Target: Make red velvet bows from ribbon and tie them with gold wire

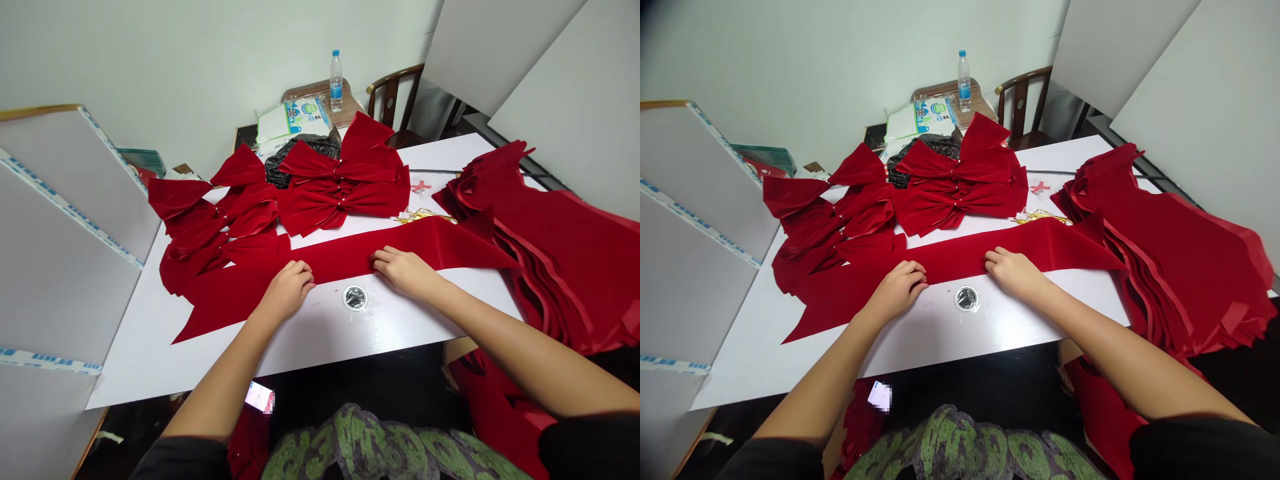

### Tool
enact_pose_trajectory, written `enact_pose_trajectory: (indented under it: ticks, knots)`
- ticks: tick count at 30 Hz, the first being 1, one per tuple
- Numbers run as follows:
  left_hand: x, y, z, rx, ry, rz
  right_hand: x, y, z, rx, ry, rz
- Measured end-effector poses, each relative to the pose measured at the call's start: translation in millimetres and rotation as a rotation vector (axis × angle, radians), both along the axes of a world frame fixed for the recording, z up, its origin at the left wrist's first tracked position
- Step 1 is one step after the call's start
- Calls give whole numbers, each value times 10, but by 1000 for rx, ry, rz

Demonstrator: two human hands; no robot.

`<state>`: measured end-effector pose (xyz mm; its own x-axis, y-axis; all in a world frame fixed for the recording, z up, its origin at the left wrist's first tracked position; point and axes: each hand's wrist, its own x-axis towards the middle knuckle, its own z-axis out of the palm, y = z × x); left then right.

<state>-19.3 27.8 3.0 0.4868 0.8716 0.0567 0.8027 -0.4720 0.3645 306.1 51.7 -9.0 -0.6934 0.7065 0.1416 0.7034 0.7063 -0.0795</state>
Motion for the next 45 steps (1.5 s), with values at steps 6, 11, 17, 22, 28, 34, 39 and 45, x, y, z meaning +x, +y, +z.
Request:
enact_pose_trajectory:
  ticks: [6, 11, 17, 22, 28, 34, 39, 45]
  knots:
    - [-15, 7, -6, -44, -19, 20, -9, 72, -15, -73, 43, 59]
    - [-19, 6, -31, -28, -50, 27, -14, 81, -33, -101, 75, 32]
    - [-6, -5, -44, -44, -68, 61, -27, 98, -46, -164, 142, -17]
    - [-5, 10, -32, -75, -86, 85, -48, 139, -37, -233, 164, -80]
    - [6, 17, 6, -117, -135, 143, -56, 159, -18, -290, 185, -170]
    - [58, 25, 101, -213, -144, 268, -71, 137, 89, -294, 134, -191]
    - [130, 32, 222, -235, -32, 285, -100, 141, 169, -329, 65, -162]
    - [152, 40, 224, -209, 123, 181, -108, 130, 174, -328, -11, -159]
